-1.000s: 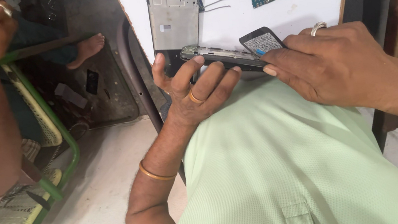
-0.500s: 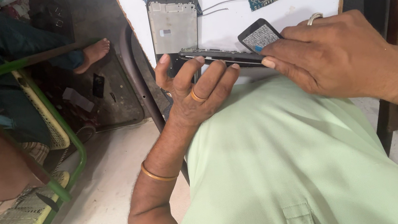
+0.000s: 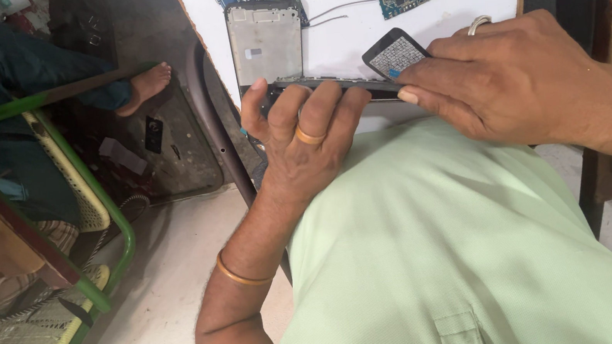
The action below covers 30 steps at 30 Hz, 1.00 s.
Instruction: The person removes a protective film from a smartphone screen, then uses a prying tool to separate the screen assembly from the phone body. The person then handles the separated screen and phone body, inspecting the components.
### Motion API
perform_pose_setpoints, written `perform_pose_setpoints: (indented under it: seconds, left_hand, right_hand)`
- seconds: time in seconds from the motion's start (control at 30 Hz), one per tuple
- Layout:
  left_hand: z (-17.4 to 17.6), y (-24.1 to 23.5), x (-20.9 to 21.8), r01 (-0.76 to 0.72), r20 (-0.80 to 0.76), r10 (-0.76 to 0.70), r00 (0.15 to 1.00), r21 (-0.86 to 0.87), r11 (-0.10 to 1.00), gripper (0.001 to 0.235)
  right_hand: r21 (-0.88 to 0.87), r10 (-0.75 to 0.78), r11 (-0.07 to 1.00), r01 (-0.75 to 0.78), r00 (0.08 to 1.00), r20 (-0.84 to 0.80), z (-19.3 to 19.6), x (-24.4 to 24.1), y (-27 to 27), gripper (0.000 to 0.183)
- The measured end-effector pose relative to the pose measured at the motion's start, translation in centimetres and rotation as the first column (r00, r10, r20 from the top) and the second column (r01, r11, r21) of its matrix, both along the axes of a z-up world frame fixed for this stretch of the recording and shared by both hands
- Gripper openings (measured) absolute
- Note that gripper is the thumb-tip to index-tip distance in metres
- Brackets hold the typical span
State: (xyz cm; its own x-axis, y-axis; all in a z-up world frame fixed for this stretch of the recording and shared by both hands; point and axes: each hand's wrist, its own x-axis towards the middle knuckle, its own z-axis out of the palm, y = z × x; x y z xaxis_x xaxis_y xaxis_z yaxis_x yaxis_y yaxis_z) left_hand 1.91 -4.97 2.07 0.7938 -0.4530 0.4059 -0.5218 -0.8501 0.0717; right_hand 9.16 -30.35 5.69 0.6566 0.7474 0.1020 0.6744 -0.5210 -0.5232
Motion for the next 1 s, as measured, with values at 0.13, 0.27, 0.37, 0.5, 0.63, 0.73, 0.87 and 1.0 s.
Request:
perform_pose_setpoints:
  seconds: [0.13,0.27,0.37,0.5,0.63,0.73,0.87,1.0]
  left_hand:
    - [0.7,-0.6,0.5,-0.022,-0.052,0.023,0.998,0.023,1.000,0.018]
    - [1.1,-0.8,0.9,-0.016,-0.081,0.016,0.997,0.002,1.000,0.018]
    - [1.2,-0.7,0.9,-0.002,-0.082,0.003,0.997,0.009,1.000,0.019]
    - [1.3,-0.8,1.1,0.005,-0.075,-0.005,0.997,0.000,1.000,0.018]
    - [1.3,-0.6,1.3,0.008,-0.089,-0.005,0.996,0.031,1.000,0.016]
    - [1.4,-0.6,1.4,0.016,-0.092,-0.014,0.996,0.015,1.000,0.014]
    - [1.7,-0.4,1.4,0.022,-0.102,-0.023,0.995,-0.011,1.000,0.017]
    - [1.5,-0.3,1.6,0.022,-0.104,-0.026,0.994,-0.031,0.999,0.014]
  right_hand:
    - [-0.014,-0.006,1.000,0.007,0.997,0.078,0.4,0.6,-0.5,0.025]
    - [-0.079,-0.075,0.994,0.079,0.996,0.053,1.9,1.7,-2.6,0.021]
    - [-0.167,-0.079,0.983,0.078,0.997,0.000,2.9,1.5,-3.8,0.038]
    - [0.029,0.033,0.999,-0.032,0.999,-0.011,4.8,0.4,-4.4,0.062]
    - [-0.076,0.129,0.989,-0.126,0.991,0.031,5.8,-0.2,-3.4,0.070]
    - [-0.382,0.184,0.916,-0.120,0.973,0.136,6.0,0.0,-2.5,0.071]
    - [-0.522,0.274,0.826,-0.211,0.961,0.045,6.7,0.4,-1.7,0.078]
    - [-0.563,0.341,0.800,-0.208,0.929,0.142,7.4,1.0,-1.0,0.072]
